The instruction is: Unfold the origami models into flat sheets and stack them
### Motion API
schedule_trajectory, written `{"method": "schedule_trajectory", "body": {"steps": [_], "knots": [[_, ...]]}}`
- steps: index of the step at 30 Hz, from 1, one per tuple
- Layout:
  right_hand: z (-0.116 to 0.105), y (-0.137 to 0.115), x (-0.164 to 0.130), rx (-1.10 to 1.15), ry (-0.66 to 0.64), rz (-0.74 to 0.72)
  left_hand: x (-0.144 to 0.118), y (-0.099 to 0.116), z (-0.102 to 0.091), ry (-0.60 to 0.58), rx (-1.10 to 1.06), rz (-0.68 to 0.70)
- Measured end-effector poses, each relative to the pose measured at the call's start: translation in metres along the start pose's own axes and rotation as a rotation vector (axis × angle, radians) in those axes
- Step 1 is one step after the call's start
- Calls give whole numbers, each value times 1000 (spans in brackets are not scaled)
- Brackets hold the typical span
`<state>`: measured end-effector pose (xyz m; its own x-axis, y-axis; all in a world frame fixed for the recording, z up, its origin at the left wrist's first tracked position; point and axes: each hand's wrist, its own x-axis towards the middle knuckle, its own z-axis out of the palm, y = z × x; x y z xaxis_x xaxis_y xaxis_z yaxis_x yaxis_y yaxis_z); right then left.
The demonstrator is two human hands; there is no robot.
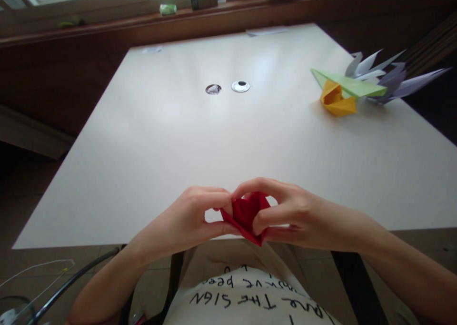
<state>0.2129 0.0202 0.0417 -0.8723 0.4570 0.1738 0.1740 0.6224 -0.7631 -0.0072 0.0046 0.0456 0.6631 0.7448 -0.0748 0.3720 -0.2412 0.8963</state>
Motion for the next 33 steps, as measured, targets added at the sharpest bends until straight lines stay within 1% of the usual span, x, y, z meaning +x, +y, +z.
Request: {"method": "schedule_trajectory", "body": {"steps": [4,9,15,24,30,33], "knots": [[5,0,1,-16,43,29,-2,-1,1,47,87,22],[6,0,-1,-86,109,63,-4,1,-1,110,116,55],[5,-1,-3,-118,179,13,-5,4,-2,148,113,100],[9,-10,-1,-167,426,-49,-9,8,0,274,135,167],[11,-14,1,-214,536,-44,-12,6,2,379,159,300],[14,-12,-4,-254,583,-102,-14,5,6,424,158,341]]}}
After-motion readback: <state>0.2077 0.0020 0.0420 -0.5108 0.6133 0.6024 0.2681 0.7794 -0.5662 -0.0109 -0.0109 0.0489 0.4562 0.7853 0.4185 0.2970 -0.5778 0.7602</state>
